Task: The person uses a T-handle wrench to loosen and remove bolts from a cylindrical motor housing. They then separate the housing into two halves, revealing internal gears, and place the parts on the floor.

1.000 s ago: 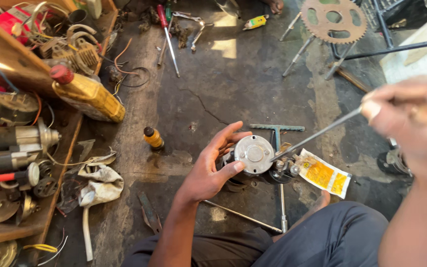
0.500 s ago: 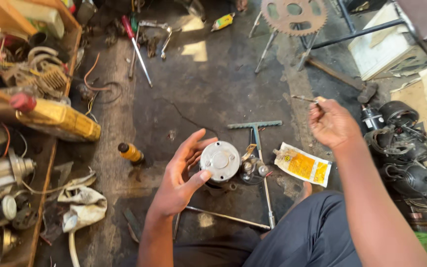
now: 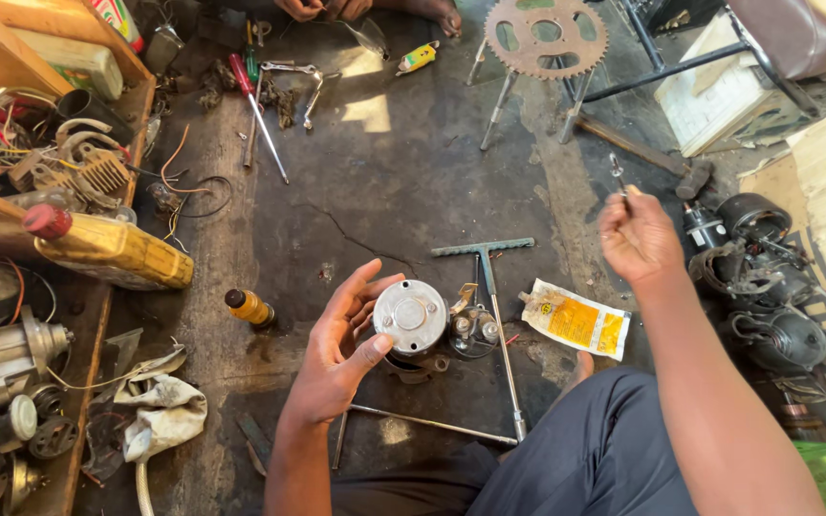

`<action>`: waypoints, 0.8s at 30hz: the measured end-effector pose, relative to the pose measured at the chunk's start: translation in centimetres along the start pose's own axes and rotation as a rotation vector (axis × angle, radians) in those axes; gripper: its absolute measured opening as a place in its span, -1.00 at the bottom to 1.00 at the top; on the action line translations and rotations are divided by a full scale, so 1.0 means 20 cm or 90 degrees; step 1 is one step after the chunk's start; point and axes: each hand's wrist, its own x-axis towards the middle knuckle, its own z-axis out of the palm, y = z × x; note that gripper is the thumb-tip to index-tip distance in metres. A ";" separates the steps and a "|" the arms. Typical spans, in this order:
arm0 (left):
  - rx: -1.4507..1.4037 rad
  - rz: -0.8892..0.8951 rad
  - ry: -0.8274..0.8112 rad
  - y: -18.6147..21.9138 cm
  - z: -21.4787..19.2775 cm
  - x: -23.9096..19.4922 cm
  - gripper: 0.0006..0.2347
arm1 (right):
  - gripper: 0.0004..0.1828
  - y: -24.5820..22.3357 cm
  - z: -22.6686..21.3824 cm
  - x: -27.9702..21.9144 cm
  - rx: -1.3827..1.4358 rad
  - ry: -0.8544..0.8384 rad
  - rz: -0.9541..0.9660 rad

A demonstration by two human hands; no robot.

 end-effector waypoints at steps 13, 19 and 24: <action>-0.032 -0.014 0.001 0.01 0.00 0.00 -0.27 | -0.82 0.46 0.15 0.05 -1.154 -0.170 0.168; -0.041 -0.011 0.003 0.01 0.01 -0.01 -0.30 | -0.83 0.73 0.13 0.14 -1.342 -0.268 0.108; -0.039 0.001 0.011 -0.01 0.02 -0.01 -0.19 | -0.78 0.79 0.18 0.12 -1.351 -0.244 -0.104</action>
